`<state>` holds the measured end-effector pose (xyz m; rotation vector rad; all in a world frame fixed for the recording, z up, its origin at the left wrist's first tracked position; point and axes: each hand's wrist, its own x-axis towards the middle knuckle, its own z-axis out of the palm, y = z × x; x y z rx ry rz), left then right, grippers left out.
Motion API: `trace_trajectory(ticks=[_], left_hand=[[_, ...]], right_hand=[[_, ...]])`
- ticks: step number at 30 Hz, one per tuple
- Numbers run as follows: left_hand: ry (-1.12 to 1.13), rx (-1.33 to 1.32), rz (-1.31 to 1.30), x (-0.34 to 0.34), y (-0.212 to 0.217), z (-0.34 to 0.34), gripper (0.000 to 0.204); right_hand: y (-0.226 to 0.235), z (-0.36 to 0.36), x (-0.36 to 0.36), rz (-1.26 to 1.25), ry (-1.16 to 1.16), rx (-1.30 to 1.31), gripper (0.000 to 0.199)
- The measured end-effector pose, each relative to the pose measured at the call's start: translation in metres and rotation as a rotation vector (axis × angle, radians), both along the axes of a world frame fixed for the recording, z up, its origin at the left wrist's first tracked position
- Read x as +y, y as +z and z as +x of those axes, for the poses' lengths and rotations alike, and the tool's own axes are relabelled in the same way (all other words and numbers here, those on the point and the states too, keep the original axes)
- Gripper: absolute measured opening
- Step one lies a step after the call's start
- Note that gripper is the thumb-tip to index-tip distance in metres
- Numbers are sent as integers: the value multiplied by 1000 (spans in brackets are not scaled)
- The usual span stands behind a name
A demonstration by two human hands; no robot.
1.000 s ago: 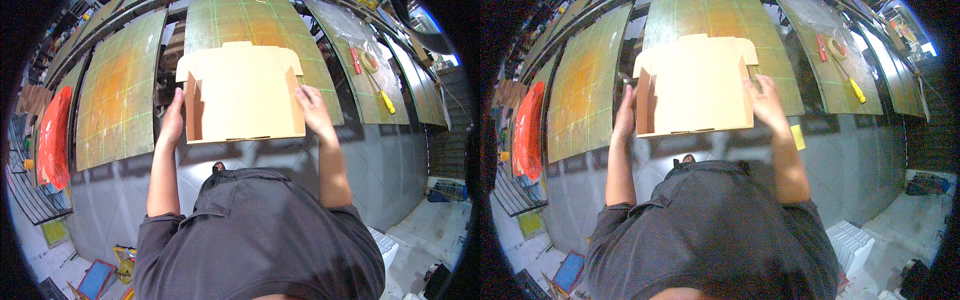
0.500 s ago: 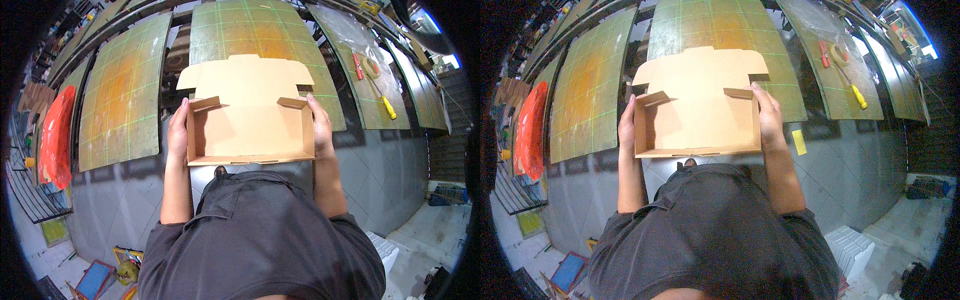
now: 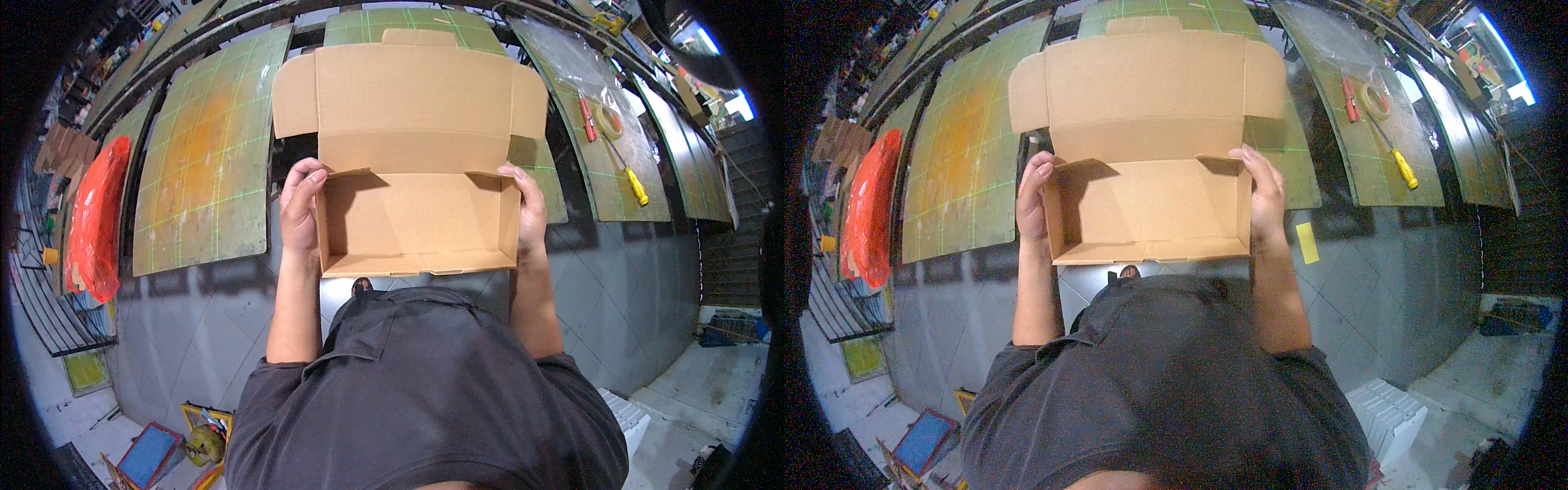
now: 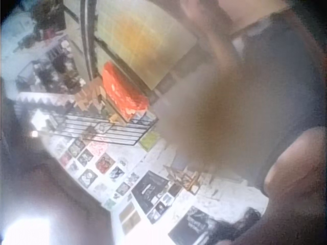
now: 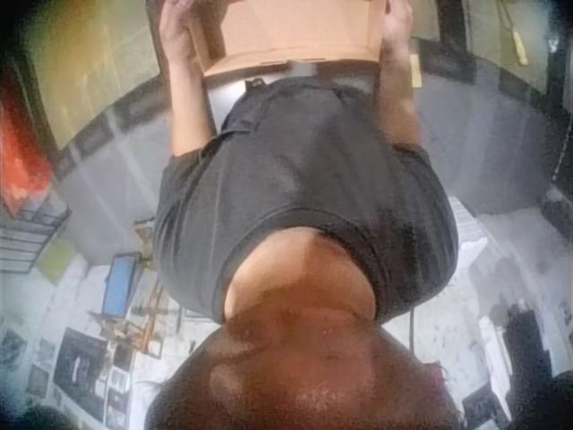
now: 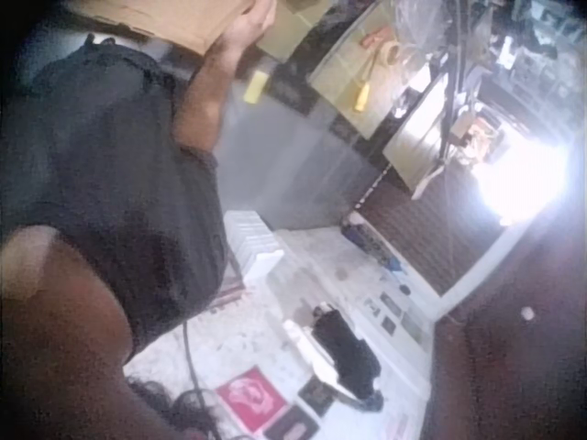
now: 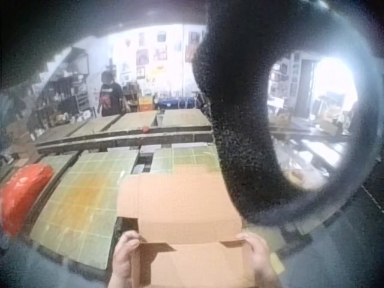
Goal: The person folds flat cardboard pieces into small rectangular boxes by hand. They repeatedly pick up a flat piece, fold the sides and flaps to form a box, and place the finished box on a stack on the table.
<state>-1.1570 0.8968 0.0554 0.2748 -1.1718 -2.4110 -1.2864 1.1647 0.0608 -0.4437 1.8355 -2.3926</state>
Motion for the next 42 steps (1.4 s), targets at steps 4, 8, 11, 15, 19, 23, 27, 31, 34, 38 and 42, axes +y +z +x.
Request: trace_trajectory(ticks=[4, 8, 11, 15, 19, 23, 27, 31, 34, 38, 42], left_hand=[[95, 0, 11, 14, 17, -8, 22], [354, -14, -257, -5, -18, -27, 37], [401, -37, -122, -5, -11, -40, 49], [466, -48, 88, 0, 3, -57, 59], [376, 56, -182, -9, -9, -58, 55], [340, 125, -613, -25, -47, -59, 33], [144, -62, -45, -31, -36, -61, 27], [235, -34, -484, -21, -32, -55, 29], [200, 144, -585, -22, -40, -64, 30], [151, 115, -450, -24, -36, -64, 27], [51, -125, -433, -20, -4, -55, 31]], right_hand=[[-5, -6, -1, -322, 22, -228, 34], [-12, -24, -5, -432, -11, -50, 46], [-30, -52, 4, -586, 118, -283, 60], [-38, -62, 3, -642, 272, -329, 71], [-42, -66, -5, -696, 310, -167, 58], [-48, -59, -12, -610, 84, 25, 41], [-57, -57, -12, -439, 145, 122, 36], [-56, -62, -13, -325, 120, 221, 33], [-43, -62, -18, -358, 176, 182, 30], [-31, -63, -21, -72, 153, 233, 57], [-10, -60, -10, -52, 211, 6, 33]])
